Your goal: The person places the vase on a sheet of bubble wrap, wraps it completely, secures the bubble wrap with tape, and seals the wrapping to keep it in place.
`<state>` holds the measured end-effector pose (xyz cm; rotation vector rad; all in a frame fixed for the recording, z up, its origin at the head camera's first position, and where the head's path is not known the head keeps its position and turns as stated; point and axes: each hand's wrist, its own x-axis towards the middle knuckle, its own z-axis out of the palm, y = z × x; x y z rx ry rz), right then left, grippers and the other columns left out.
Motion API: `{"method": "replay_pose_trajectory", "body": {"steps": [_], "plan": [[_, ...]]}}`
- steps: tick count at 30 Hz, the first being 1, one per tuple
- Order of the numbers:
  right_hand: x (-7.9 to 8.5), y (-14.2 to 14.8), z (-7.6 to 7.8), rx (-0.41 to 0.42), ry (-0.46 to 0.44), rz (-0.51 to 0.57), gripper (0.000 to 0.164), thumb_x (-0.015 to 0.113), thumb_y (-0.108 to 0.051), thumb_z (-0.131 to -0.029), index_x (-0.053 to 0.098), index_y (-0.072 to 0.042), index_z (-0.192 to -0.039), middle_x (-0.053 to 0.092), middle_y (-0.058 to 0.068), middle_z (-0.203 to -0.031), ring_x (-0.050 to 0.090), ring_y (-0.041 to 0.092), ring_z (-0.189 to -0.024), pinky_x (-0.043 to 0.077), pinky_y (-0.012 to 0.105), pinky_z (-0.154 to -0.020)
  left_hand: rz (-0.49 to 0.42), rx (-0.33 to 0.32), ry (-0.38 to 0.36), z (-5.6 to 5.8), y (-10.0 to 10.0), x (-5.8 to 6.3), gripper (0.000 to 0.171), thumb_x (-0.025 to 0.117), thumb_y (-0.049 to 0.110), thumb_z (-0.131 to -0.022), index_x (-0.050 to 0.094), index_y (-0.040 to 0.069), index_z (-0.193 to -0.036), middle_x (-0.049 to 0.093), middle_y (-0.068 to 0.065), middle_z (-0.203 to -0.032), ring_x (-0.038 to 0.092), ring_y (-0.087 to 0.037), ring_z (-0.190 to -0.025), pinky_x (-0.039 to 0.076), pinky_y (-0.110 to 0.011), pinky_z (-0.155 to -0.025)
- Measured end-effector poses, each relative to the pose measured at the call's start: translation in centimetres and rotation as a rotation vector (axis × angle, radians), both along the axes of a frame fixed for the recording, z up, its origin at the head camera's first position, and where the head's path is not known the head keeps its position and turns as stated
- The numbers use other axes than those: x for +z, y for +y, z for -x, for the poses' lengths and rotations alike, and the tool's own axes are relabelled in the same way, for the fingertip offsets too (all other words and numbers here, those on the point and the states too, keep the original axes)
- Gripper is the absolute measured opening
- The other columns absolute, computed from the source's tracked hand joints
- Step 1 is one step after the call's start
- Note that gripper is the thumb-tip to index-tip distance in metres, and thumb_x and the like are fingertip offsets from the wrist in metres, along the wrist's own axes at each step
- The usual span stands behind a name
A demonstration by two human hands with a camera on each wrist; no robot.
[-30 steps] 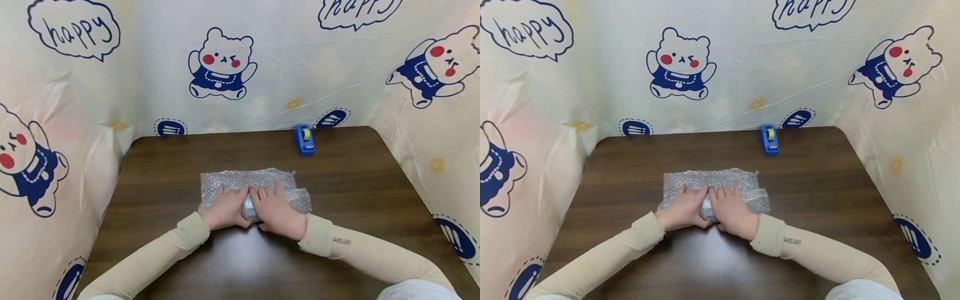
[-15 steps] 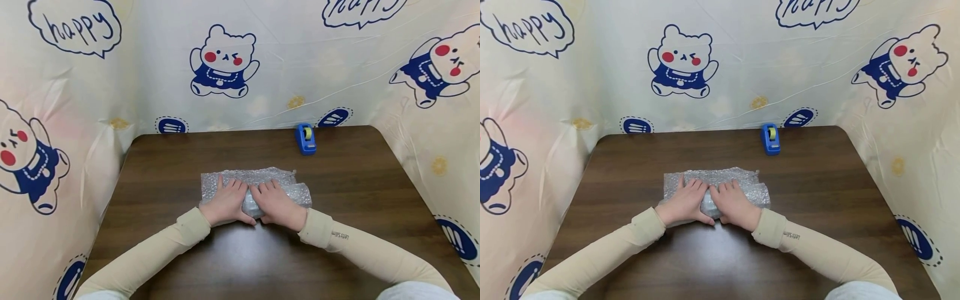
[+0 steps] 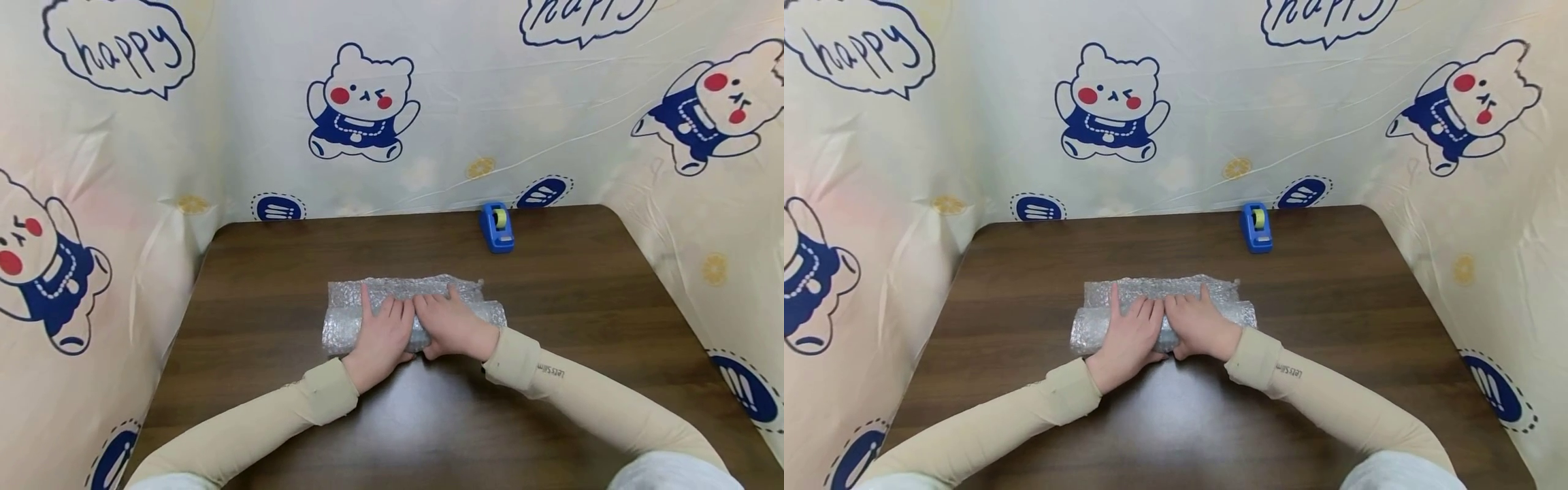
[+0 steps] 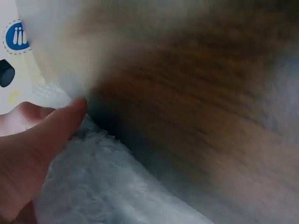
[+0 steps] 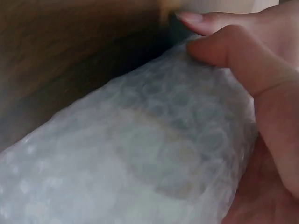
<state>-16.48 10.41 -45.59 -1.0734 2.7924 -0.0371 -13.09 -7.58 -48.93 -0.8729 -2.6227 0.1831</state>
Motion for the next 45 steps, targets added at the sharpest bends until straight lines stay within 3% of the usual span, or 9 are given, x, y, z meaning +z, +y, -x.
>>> {"method": "replay_pose_trajectory", "body": {"steps": [3, 9, 11, 14, 19, 26, 31, 40, 45], "plan": [[-0.1, 0.0, -0.4, 0.000, 0.060, -0.015, 0.087, 0.091, -0.047, -0.071, 0.053, 0.000, -0.133, 0.065, 0.018, -0.125, 0.066, 0.039, -0.113, 0.036, 0.074, -0.108, -0.038, -0.013, 0.005, 0.2, -0.1, -0.2, 0.102, 0.096, 0.064, -0.052, 0.060, 0.004, -0.126, 0.069, -0.009, -0.106, 0.064, -0.029, -0.105, 0.027, -0.073, -0.114], [-1.2, 0.1, -2.5, 0.041, 0.431, -0.068, 0.104, 0.095, -0.057, -0.063, 0.054, 0.003, -0.137, 0.062, 0.020, -0.123, 0.065, 0.038, -0.107, 0.041, 0.072, -0.106, -0.081, -0.020, -0.041, 0.7, -0.3, -0.1, 0.096, 0.096, 0.061, -0.053, 0.063, 0.004, -0.122, 0.072, -0.009, -0.105, 0.068, -0.027, -0.102, 0.031, -0.068, -0.115], [-1.8, 0.1, -2.7, 0.047, 0.529, -0.073, 0.099, 0.096, -0.053, -0.063, 0.056, 0.002, -0.134, 0.064, 0.018, -0.118, 0.065, 0.035, -0.102, 0.043, 0.068, -0.106, -0.090, -0.026, -0.076, 1.0, -0.4, -0.1, 0.094, 0.096, 0.060, -0.053, 0.063, 0.004, -0.121, 0.071, -0.010, -0.105, 0.067, -0.028, -0.103, 0.031, -0.067, -0.116], [-2.3, 0.3, -2.4, 0.052, 0.563, -0.053, 0.090, 0.097, -0.045, -0.062, 0.057, 0.001, -0.129, 0.065, 0.016, -0.112, 0.065, 0.033, -0.100, 0.044, 0.065, -0.105, -0.096, -0.032, -0.110, 1.4, -0.4, -0.1, 0.090, 0.096, 0.057, -0.055, 0.063, 0.004, -0.120, 0.071, -0.010, -0.104, 0.067, -0.029, -0.103, 0.032, -0.065, -0.117], [-2.0, 0.5, -1.6, 0.084, 0.435, -0.015, 0.086, 0.096, -0.041, -0.062, 0.057, 0.000, -0.127, 0.066, 0.016, -0.114, 0.066, 0.034, -0.106, 0.046, 0.066, -0.102, -0.126, -0.040, -0.173, 1.7, -0.7, 0.0, 0.086, 0.093, 0.053, -0.059, 0.062, 0.003, -0.121, 0.072, -0.011, -0.106, 0.067, -0.030, -0.105, 0.031, -0.066, -0.116], [-0.8, 0.6, -0.8, 0.092, 0.222, 0.011, 0.080, 0.092, -0.038, -0.069, 0.056, -0.001, -0.130, 0.067, 0.015, -0.122, 0.065, 0.033, -0.115, 0.045, 0.067, -0.103, -0.163, -0.045, -0.327, 2.0, -1.0, 0.8, 0.075, 0.090, 0.049, -0.066, 0.063, 0.004, -0.120, 0.071, -0.009, -0.107, 0.067, -0.031, -0.105, 0.029, -0.076, -0.111], [-0.5, 0.8, -0.8, 0.100, 0.152, 0.006, 0.076, 0.090, -0.040, -0.069, 0.056, -0.003, -0.126, 0.068, 0.013, -0.119, 0.066, 0.032, -0.114, 0.045, 0.066, -0.103, -0.172, -0.060, -0.432, 1.7, -1.0, 1.5, 0.073, 0.089, 0.046, -0.069, 0.063, 0.003, -0.122, 0.070, -0.009, -0.109, 0.065, -0.033, -0.109, 0.022, -0.081, -0.111], [0.4, 0.8, -1.3, 0.108, 0.028, 0.010, 0.071, 0.091, -0.036, -0.071, 0.056, -0.002, -0.121, 0.068, 0.014, -0.115, 0.067, 0.033, -0.109, 0.047, 0.067, -0.100, -0.173, -0.061, -0.410, 0.9, -1.0, 1.3, 0.072, 0.088, 0.053, -0.067, 0.062, 0.005, -0.115, 0.071, -0.005, -0.100, 0.067, -0.029, -0.102, 0.027, -0.084, -0.105], [0.6, 0.5, -0.6, 0.102, -0.037, -0.029, 0.076, 0.090, -0.039, -0.073, 0.055, -0.002, -0.129, 0.068, 0.014, -0.123, 0.066, 0.032, -0.114, 0.045, 0.067, -0.101, -0.151, -0.026, -0.317, 0.6, -1.0, 1.1, 0.093, 0.088, 0.069, -0.065, 0.058, 0.006, -0.126, 0.071, -0.011, -0.121, 0.064, -0.031, -0.121, 0.018, -0.087, -0.106]]}}
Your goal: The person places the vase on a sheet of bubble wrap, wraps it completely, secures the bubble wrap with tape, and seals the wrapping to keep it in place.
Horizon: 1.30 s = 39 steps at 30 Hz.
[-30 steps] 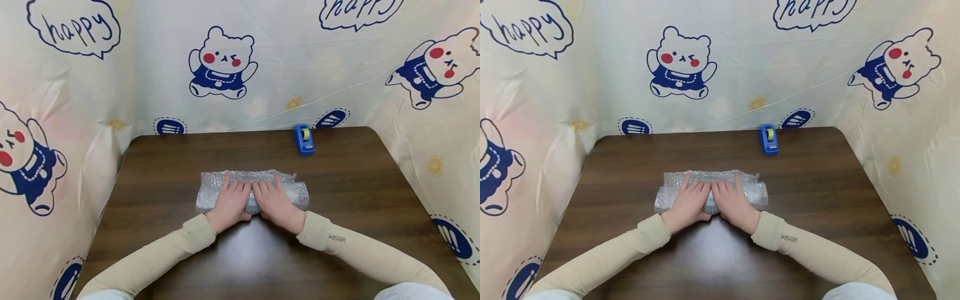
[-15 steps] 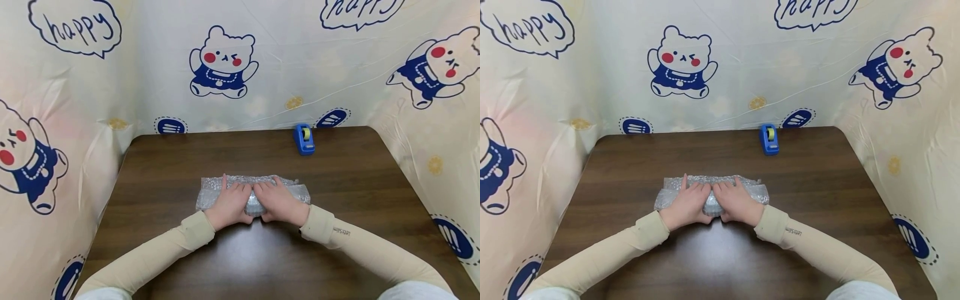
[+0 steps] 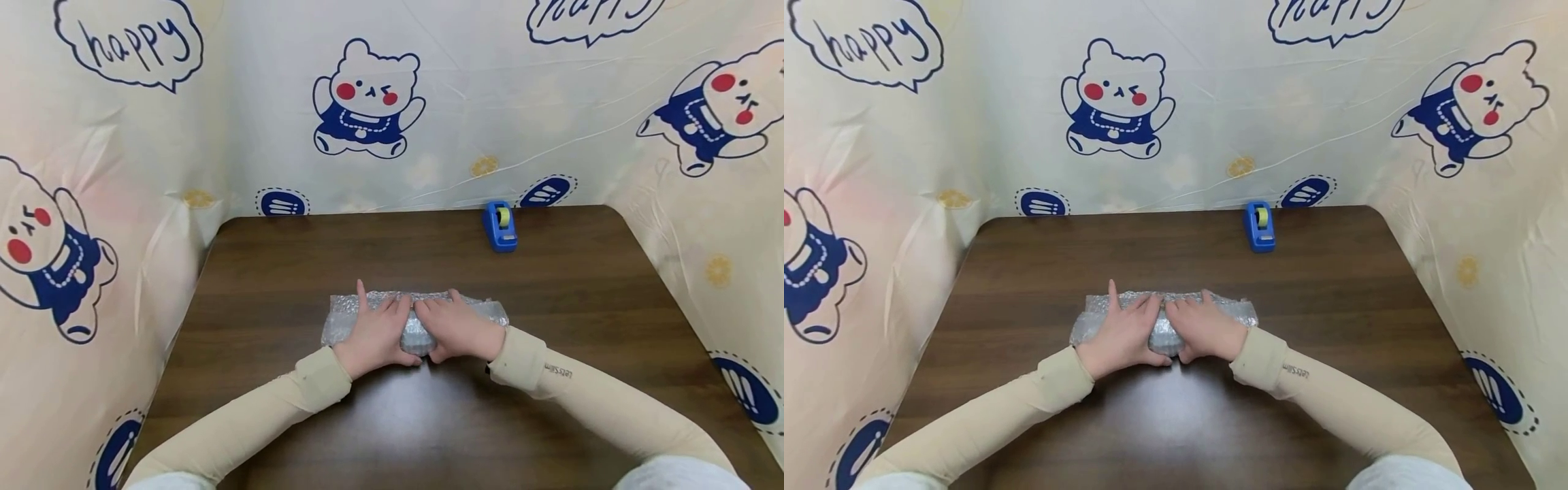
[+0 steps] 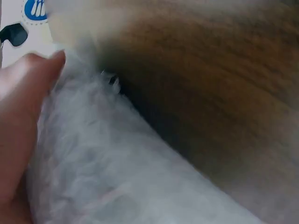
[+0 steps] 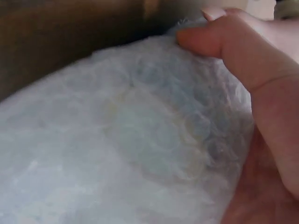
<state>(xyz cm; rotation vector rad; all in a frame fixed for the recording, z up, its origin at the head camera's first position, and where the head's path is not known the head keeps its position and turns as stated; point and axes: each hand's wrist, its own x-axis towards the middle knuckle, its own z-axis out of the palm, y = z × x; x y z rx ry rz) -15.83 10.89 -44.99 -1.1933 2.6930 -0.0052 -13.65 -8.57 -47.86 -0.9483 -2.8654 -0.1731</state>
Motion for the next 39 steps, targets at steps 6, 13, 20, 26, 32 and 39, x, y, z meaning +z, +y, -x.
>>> {"method": "replay_pose_trajectory", "body": {"steps": [6, 13, 20, 26, 32, 39], "plan": [[0.2, -0.3, 1.4, -0.053, -0.136, -0.064, 0.084, 0.089, -0.042, -0.075, 0.051, -0.004, -0.140, 0.064, 0.012, -0.139, 0.061, 0.034, -0.126, 0.035, 0.073, -0.108, 0.051, 0.033, 0.175, -1.3, 0.6, -0.2, 0.108, 0.088, 0.073, -0.062, 0.056, 0.002, -0.136, 0.065, -0.016, -0.123, 0.059, -0.035, -0.121, 0.018, -0.087, -0.106], [1.5, -0.7, 2.7, -0.135, -0.262, -0.090, 0.076, 0.089, -0.040, -0.074, 0.052, 0.000, -0.128, 0.069, 0.012, -0.121, 0.061, 0.040, -0.113, 0.029, 0.078, -0.110, 0.122, 0.047, 0.282, -0.5, 1.2, -0.8, 0.107, 0.088, 0.075, -0.059, 0.059, 0.002, -0.132, 0.067, -0.010, -0.113, 0.064, -0.030, -0.108, 0.023, -0.082, -0.110], [1.2, -1.0, 1.5, -0.131, -0.050, -0.127, 0.103, 0.089, -0.051, -0.074, 0.043, 0.005, -0.149, 0.060, 0.020, -0.139, 0.052, 0.043, -0.133, 0.020, 0.078, -0.114, 0.057, 0.050, 0.203, 0.7, 1.1, -0.8, 0.098, 0.093, 0.066, -0.057, 0.063, 0.003, -0.126, 0.072, -0.011, -0.108, 0.069, -0.029, -0.103, 0.023, -0.077, -0.114], [-0.4, -0.8, -0.4, -0.064, 0.300, -0.061, 0.112, 0.096, -0.058, -0.062, 0.052, 0.005, -0.144, 0.068, 0.020, -0.124, 0.062, 0.039, -0.120, 0.026, 0.077, -0.112, -0.047, 0.032, 0.169, 1.2, 0.8, -0.9, 0.093, 0.092, 0.065, -0.061, 0.065, 0.001, -0.123, 0.075, -0.012, -0.101, 0.072, -0.029, -0.097, 0.026, -0.078, -0.112], [-0.9, -0.5, 0.6, -0.024, 0.296, -0.012, 0.095, 0.096, -0.052, -0.064, 0.057, 0.001, -0.132, 0.071, 0.013, -0.110, 0.069, 0.030, -0.098, 0.032, 0.074, -0.112, -0.042, 0.023, 0.117, 1.8, 0.6, -0.5, 0.080, 0.091, 0.062, -0.062, 0.065, 0.005, -0.110, 0.072, -0.007, -0.090, 0.072, -0.027, -0.088, 0.029, -0.079, -0.109], [-0.3, -0.5, 0.9, -0.021, 0.110, 0.005, 0.081, 0.092, -0.044, -0.071, 0.057, -0.001, -0.130, 0.070, 0.013, -0.112, 0.070, 0.031, -0.103, 0.027, 0.075, -0.113, -0.065, 0.024, -0.080, 1.6, 0.3, 0.0, 0.075, 0.090, 0.059, -0.068, 0.063, 0.006, -0.113, 0.072, -0.007, -0.095, 0.073, -0.026, -0.092, 0.023, -0.082, -0.110]]}}
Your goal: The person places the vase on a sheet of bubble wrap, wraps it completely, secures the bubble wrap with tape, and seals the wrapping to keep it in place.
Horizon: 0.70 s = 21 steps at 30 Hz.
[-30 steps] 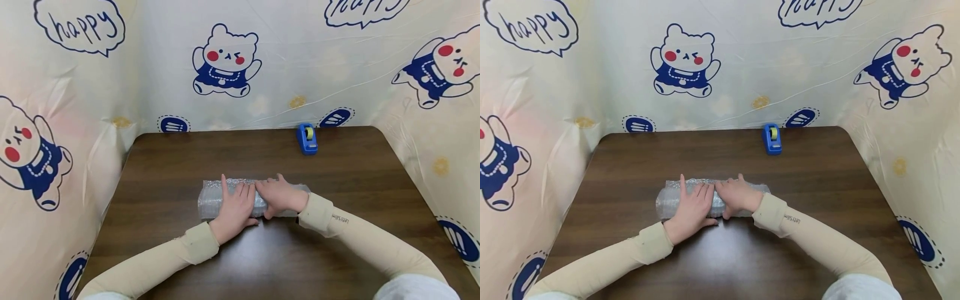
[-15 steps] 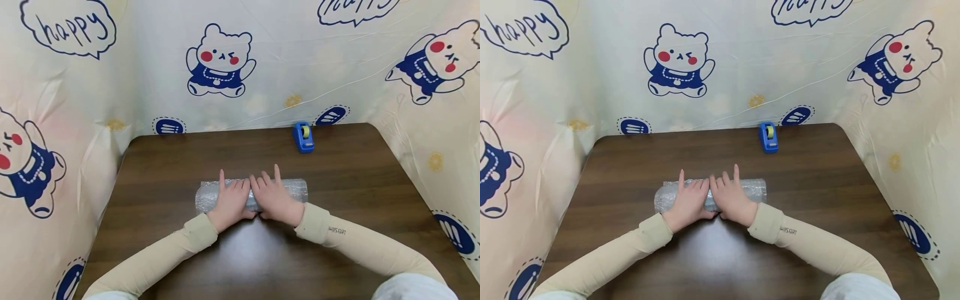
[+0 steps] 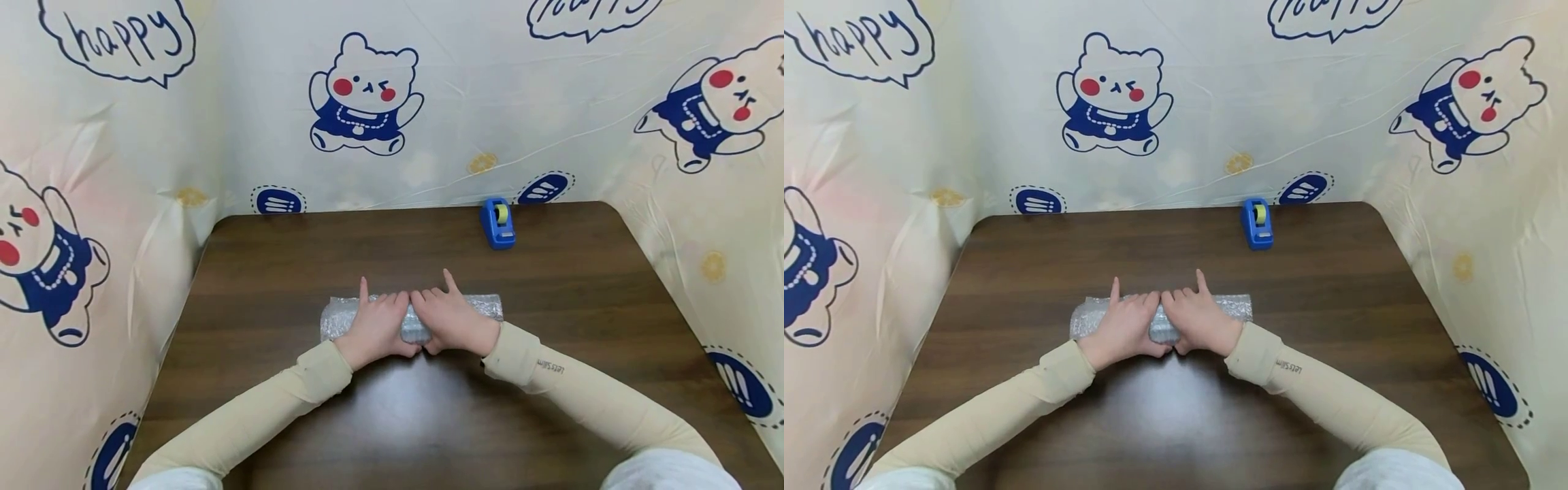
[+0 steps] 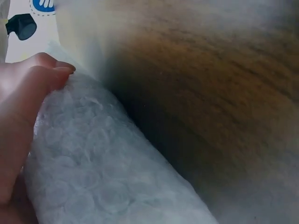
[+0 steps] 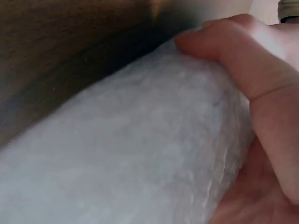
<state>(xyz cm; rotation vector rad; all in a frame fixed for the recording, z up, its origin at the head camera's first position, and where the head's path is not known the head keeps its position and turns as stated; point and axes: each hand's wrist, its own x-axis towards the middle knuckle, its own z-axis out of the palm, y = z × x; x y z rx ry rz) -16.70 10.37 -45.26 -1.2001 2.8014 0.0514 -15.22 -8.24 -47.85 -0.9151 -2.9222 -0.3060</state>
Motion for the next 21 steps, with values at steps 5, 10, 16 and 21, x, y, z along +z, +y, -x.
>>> {"method": "replay_pose_trajectory", "body": {"steps": [5, 10, 16, 21], "plan": [[0.2, 0.2, -0.3, 0.012, -0.116, 0.012, 0.074, 0.091, -0.043, -0.072, 0.057, -0.004, -0.125, 0.071, 0.010, -0.110, 0.070, 0.029, -0.103, 0.027, 0.072, -0.116, 0.015, -0.026, -0.070, -0.6, -0.2, 0.1, 0.075, 0.086, 0.062, -0.072, 0.062, 0.004, -0.115, 0.073, -0.007, -0.094, 0.074, -0.025, -0.088, 0.024, -0.081, -0.110], [0.7, 0.2, 0.0, -0.007, -0.244, 0.006, 0.077, 0.091, -0.042, -0.073, 0.055, -0.003, -0.128, 0.071, 0.011, -0.116, 0.069, 0.029, -0.108, 0.032, 0.075, -0.111, 0.021, -0.014, -0.040, -1.2, -0.3, 0.2, 0.089, 0.086, 0.068, -0.071, 0.056, 0.005, -0.127, 0.075, -0.008, -0.104, 0.074, -0.024, -0.096, 0.022, -0.083, -0.109], [0.9, 0.0, 1.1, -0.061, -0.358, -0.052, 0.080, 0.089, -0.042, -0.075, 0.052, -0.003, -0.134, 0.069, 0.010, -0.122, 0.067, 0.032, -0.113, 0.035, 0.074, -0.108, 0.144, -0.025, 0.198, -2.9, -0.3, -0.3, 0.104, 0.079, 0.075, -0.074, 0.054, 0.001, -0.143, 0.067, -0.015, -0.132, 0.065, -0.030, -0.121, 0.022, -0.080, -0.112], [1.3, 0.0, 1.9, -0.076, -0.414, -0.058, 0.076, 0.089, -0.041, -0.076, 0.053, -0.004, -0.131, 0.070, 0.009, -0.118, 0.065, 0.035, -0.112, 0.034, 0.075, -0.108, 0.183, -0.006, 0.254, -2.8, -0.3, -0.7, 0.107, 0.087, 0.071, -0.066, 0.051, 0.004, -0.141, 0.069, -0.010, -0.117, 0.067, -0.030, -0.109, 0.024, -0.079, -0.112]]}}
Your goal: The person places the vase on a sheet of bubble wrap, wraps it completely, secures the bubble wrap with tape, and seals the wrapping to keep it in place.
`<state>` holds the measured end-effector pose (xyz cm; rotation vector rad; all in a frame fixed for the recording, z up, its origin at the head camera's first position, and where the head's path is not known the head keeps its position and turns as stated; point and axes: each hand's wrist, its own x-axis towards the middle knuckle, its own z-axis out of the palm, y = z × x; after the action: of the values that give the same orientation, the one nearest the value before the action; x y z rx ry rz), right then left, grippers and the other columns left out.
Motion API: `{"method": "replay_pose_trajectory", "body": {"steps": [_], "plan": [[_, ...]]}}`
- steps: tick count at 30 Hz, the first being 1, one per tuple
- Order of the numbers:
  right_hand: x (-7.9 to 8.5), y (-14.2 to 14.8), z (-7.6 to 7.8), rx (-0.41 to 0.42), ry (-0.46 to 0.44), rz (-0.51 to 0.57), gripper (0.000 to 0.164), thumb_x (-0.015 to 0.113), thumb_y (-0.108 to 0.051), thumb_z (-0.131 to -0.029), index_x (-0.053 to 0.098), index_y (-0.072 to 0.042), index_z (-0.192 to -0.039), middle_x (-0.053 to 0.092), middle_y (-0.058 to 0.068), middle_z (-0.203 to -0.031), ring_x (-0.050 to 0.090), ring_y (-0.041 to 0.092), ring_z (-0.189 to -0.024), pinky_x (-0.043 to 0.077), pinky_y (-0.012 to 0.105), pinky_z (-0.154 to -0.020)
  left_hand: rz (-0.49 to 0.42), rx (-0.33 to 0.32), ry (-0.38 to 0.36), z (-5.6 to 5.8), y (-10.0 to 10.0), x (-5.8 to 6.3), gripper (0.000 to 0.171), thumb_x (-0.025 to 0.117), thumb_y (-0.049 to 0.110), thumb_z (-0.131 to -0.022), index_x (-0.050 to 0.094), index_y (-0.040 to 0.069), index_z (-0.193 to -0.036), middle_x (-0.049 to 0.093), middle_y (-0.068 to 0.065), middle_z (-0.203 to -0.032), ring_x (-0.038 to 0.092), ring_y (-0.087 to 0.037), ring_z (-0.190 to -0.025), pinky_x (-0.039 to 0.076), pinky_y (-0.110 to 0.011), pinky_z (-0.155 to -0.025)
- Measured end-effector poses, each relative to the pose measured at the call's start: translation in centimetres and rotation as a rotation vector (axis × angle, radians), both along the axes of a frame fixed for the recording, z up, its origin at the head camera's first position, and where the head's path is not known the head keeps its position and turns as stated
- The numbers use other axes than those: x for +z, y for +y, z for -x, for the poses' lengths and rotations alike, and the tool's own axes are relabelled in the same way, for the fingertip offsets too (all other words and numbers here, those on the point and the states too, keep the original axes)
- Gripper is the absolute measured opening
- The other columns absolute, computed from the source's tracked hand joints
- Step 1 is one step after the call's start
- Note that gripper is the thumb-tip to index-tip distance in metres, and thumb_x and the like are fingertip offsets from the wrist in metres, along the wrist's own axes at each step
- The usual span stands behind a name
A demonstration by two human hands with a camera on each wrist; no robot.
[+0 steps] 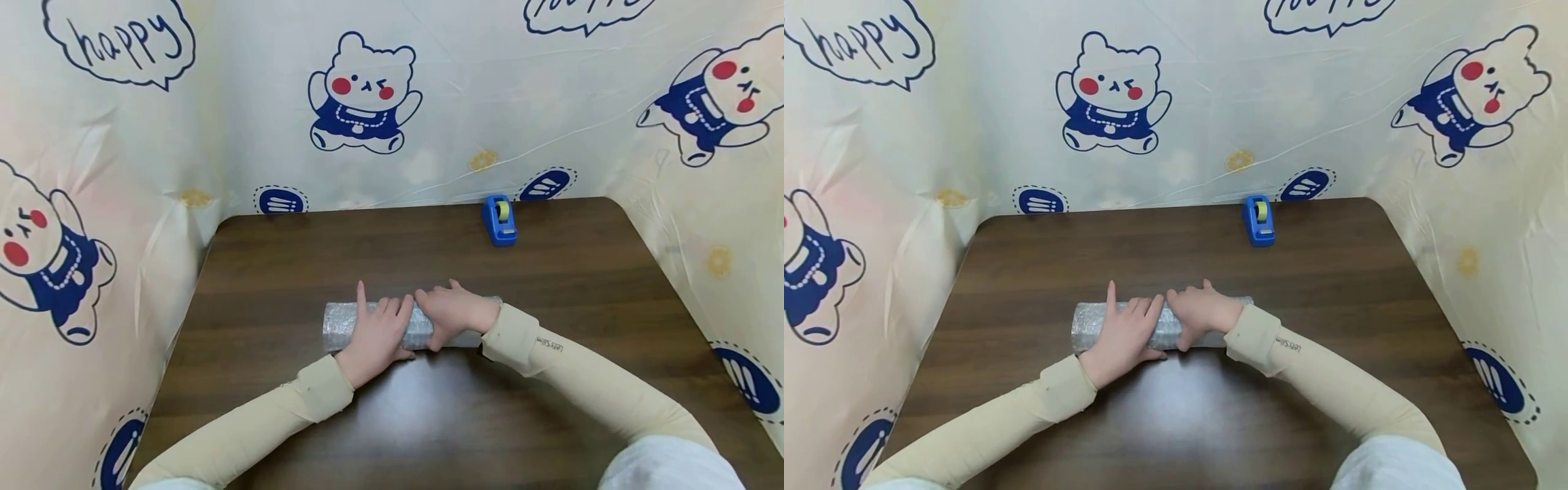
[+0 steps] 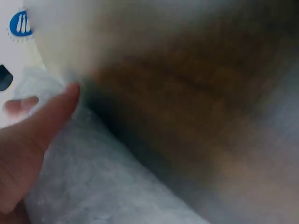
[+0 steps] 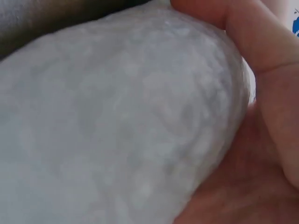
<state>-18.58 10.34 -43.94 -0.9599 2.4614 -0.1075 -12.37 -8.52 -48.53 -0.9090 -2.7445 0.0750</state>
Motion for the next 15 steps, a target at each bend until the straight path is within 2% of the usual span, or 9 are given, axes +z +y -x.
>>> {"method": "replay_pose_trajectory", "body": {"steps": [3, 6, 8, 10, 13, 15], "plan": [[0.2, 0.1, 0.1, -0.017, -0.001, -0.005, 0.087, 0.088, -0.043, -0.078, 0.048, -0.002, -0.143, 0.066, 0.014, -0.129, 0.059, 0.039, -0.122, 0.029, 0.077, -0.111, -0.044, 0.006, -0.045, 0.5, 0.1, 0.2, 0.100, 0.092, 0.063, -0.067, 0.053, 0.006, -0.139, 0.070, -0.009, -0.112, 0.068, -0.030, -0.105, 0.023, -0.078, -0.113], [0.4, 0.2, -0.7, -0.049, 0.077, -0.020, 0.103, 0.088, -0.047, -0.079, 0.038, -0.001, -0.156, 0.057, 0.019, -0.145, 0.051, 0.041, -0.135, 0.023, 0.077, -0.114, -0.064, 0.003, -0.109, 0.8, 0.1, 0.4, 0.096, 0.092, 0.056, -0.070, 0.052, 0.005, -0.141, 0.071, -0.011, -0.114, 0.068, -0.031, -0.107, 0.021, -0.079, -0.113], [0.4, 0.2, -1.8, -0.055, 0.192, -0.018, 0.106, 0.088, -0.049, -0.079, 0.037, 0.000, -0.158, 0.054, 0.021, -0.148, 0.050, 0.042, -0.137, 0.023, 0.077, -0.114, -0.068, 0.008, -0.139, 1.0, 0.1, 0.4, 0.096, 0.092, 0.056, -0.071, 0.052, 0.004, -0.142, 0.071, -0.012, -0.117, 0.068, -0.031, -0.108, 0.022, -0.079, -0.113], [0.1, 0.1, -3.3, -0.045, 0.337, -0.010, 0.107, 0.090, -0.050, -0.077, 0.040, 0.001, -0.156, 0.056, 0.023, -0.143, 0.053, 0.042, -0.134, 0.026, 0.077, -0.112, -0.070, 0.014, -0.157, 1.2, 0.1, 0.4, 0.097, 0.091, 0.057, -0.071, 0.053, 0.004, -0.143, 0.071, -0.013, -0.118, 0.069, -0.031, -0.109, 0.024, -0.079, -0.112], [-1.3, 0.0, -5.4, -0.016, 0.559, -0.015, 0.111, 0.092, -0.054, -0.072, 0.043, 0.004, -0.153, 0.060, 0.025, -0.134, 0.057, 0.043, -0.127, 0.031, 0.078, -0.108, -0.085, 0.015, -0.180, 1.4, 0.0, 0.4, 0.098, 0.091, 0.059, -0.070, 0.054, 0.005, -0.143, 0.073, -0.013, -0.118, 0.070, -0.031, -0.109, 0.026, -0.079, -0.111], [-2.5, -0.1, -6.2, -0.017, 0.667, -0.017, 0.114, 0.093, -0.057, -0.070, 0.043, 0.004, -0.151, 0.060, 0.026, -0.130, 0.057, 0.043, -0.125, 0.032, 0.077, -0.108, -0.101, 0.012, -0.212, 1.6, 0.0, 0.5, 0.096, 0.091, 0.058, -0.070, 0.055, 0.005, -0.142, 0.073, -0.014, -0.118, 0.071, -0.031, -0.108, 0.027, -0.080, -0.110]]}}
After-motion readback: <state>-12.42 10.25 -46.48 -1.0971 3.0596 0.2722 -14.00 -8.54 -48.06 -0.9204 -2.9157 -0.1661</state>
